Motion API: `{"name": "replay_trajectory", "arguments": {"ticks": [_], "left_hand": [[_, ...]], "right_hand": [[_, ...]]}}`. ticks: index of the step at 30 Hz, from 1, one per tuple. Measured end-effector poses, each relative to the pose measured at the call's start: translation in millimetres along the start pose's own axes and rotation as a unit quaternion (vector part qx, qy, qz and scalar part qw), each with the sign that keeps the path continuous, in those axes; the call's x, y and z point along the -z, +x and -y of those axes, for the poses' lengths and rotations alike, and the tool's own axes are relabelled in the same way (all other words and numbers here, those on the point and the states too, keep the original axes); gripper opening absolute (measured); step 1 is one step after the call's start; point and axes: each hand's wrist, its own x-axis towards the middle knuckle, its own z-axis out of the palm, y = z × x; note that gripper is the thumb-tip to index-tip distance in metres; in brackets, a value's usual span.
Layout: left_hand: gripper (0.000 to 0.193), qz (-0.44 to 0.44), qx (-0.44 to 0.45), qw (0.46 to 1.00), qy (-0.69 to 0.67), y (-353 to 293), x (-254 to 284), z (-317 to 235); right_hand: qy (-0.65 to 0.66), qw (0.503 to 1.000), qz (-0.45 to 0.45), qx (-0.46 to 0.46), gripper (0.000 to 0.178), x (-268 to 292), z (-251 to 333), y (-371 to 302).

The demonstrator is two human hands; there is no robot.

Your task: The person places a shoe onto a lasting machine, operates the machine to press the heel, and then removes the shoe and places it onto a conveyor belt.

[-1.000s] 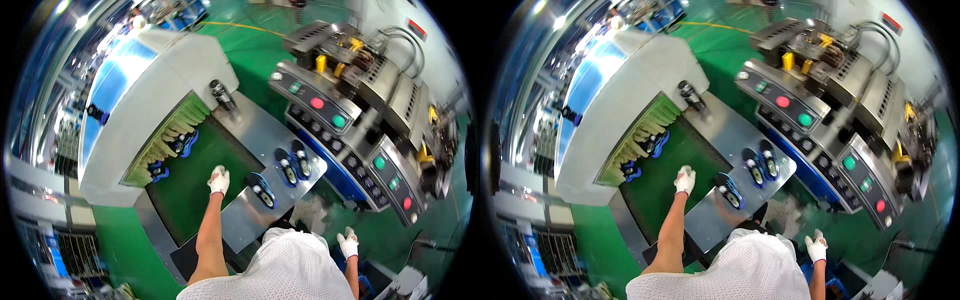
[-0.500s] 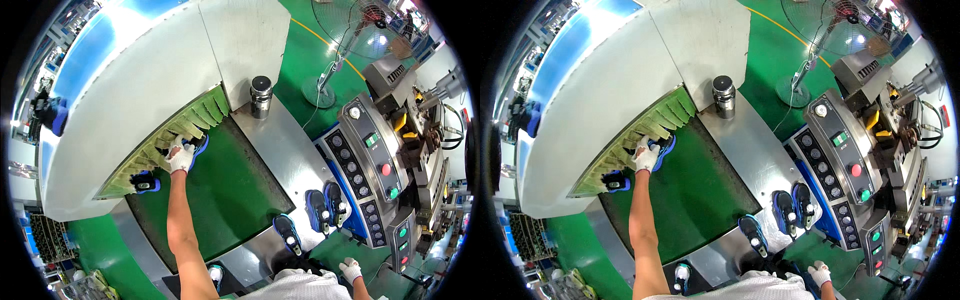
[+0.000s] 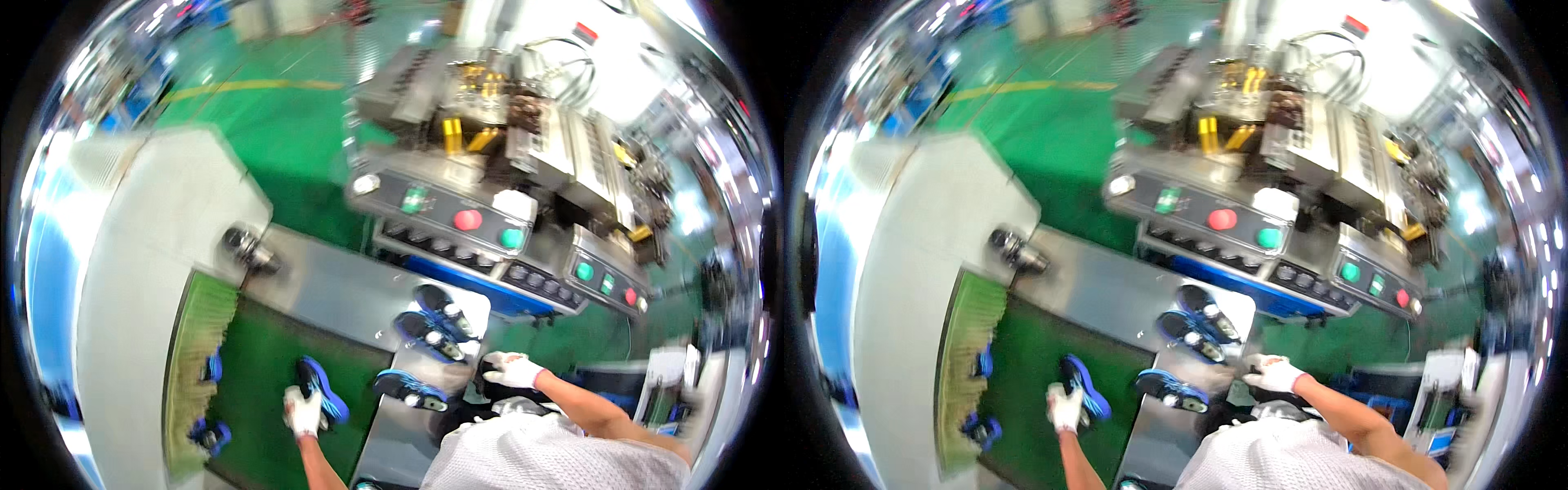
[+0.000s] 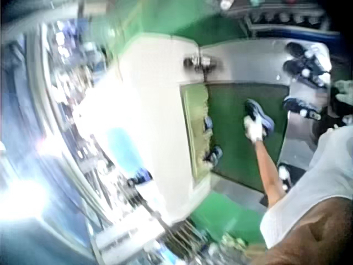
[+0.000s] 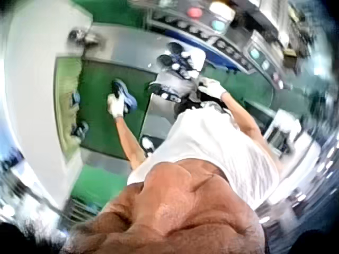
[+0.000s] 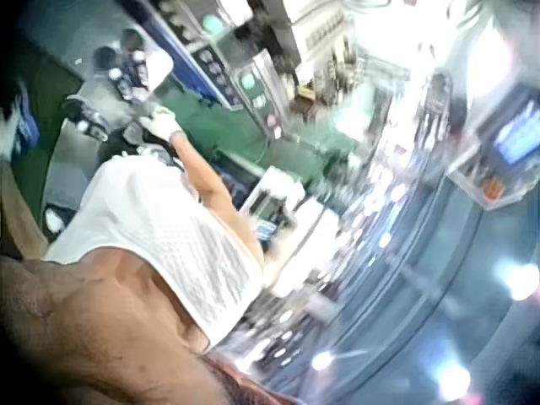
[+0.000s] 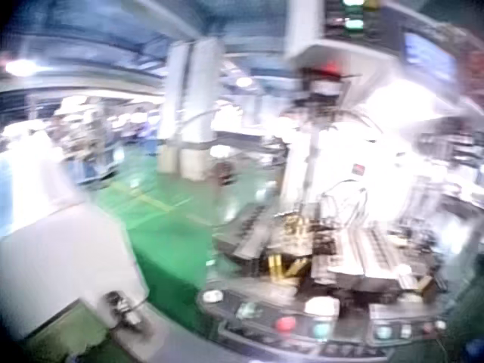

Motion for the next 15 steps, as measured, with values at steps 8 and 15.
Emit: {"name": "replay_trajectory", "arguments": {"ticks": [8, 15], "left_hand": [[0.05, 0.181, -0.212, 0.795, -0.538, -180.1, -77.3, -145.2], [0.054, 0.241, -0.479, 0.844, -0.02, -257.3, -107.2, -384.9]], "right_hand": [[0.536, 0.807, 0.199, 0.149, 0.056, 41.7, 9.4, -19.6], [0.831, 0.478, 0.159, 0.236, 0.06, 86.6, -81.3, -56.8]]}}
